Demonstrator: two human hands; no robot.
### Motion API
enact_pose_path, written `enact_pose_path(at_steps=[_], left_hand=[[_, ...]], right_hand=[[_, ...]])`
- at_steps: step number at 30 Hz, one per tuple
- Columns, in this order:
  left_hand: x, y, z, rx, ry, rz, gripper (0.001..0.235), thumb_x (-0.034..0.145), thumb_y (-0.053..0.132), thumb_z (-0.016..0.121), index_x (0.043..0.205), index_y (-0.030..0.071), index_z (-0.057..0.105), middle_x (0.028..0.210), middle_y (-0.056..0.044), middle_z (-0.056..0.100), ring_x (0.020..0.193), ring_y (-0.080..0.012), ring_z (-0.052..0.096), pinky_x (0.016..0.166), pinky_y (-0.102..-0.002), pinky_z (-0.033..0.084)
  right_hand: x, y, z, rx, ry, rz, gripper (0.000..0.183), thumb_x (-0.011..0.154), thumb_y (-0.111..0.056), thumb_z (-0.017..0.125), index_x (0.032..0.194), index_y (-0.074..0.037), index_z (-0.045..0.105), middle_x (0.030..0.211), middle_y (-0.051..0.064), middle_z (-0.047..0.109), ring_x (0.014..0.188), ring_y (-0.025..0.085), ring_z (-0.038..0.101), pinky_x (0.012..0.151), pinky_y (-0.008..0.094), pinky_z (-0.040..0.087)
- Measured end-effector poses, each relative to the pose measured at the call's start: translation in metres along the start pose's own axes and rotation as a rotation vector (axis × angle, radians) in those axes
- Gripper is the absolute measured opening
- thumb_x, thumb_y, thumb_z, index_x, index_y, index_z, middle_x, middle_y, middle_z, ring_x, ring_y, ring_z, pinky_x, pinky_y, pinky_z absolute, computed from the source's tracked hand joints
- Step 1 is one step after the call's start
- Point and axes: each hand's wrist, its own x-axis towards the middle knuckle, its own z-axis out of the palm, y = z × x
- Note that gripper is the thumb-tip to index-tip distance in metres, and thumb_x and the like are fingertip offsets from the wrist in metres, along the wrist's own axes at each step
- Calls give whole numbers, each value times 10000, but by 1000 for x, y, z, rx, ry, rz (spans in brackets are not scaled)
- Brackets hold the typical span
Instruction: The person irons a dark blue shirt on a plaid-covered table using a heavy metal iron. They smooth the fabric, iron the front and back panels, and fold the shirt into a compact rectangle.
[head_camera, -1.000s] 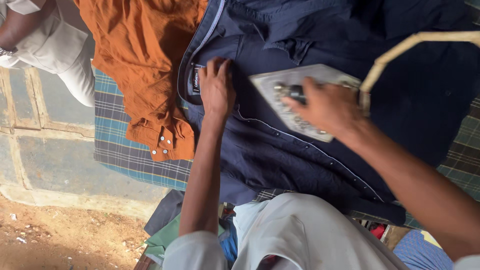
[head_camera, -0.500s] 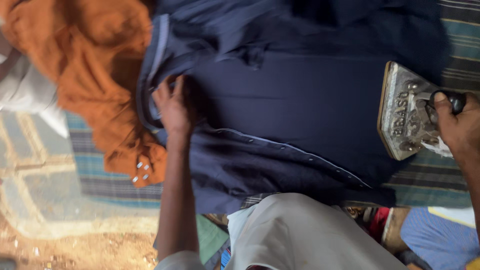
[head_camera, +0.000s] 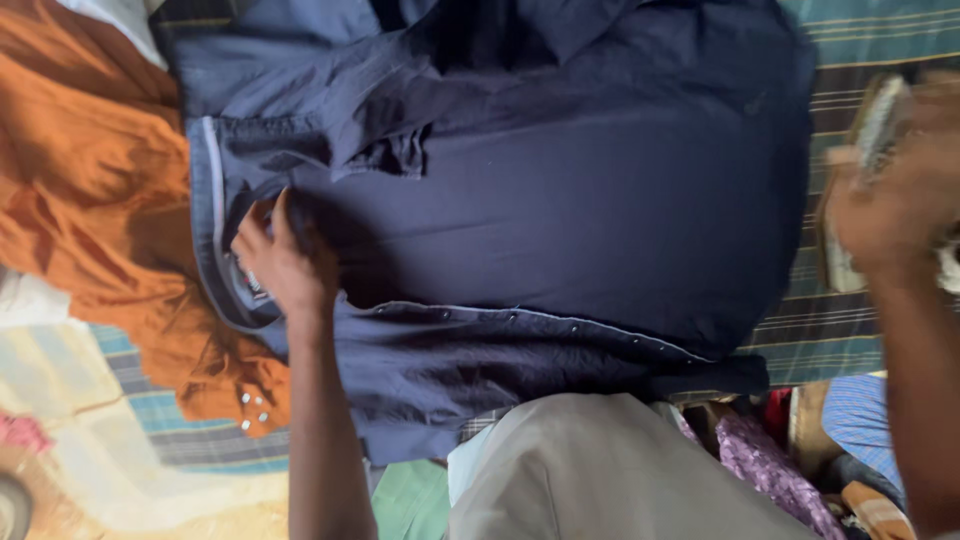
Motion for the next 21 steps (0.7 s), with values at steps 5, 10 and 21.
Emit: enact_pose_path(at_steps=[5,10,21], left_hand=[[22,14,11,90,-81,19,577,799,119,725,1374,114,669,1339,-232,540,1211,-426,496,865,-545,434],[3,-20,-37,-167,-85,145,372,1024,221,734,1374,128,653,1447,-134,595,1289,-356,546,1068,-472,470],[-59,-59,-68,29,-333,150,197,929,344,813,979,174,729,954,-34,710,972,-266,657,961,-472,399]], right_hand=[[68,-141,14,230,-128,-241,792,1125,-410,521,1650,141,304,1708,395,220,1590,552,153,1285,647,119],[62,-144,-8,201,-113,-178,707,1140,-317,579,1576,169,308,1670,379,206,1600,522,193,1291,654,175],[-142,-197,-54,385,-638,-134,397,768,-383,798,1082,-165,690,902,26,754,852,218,720,732,387,574]])
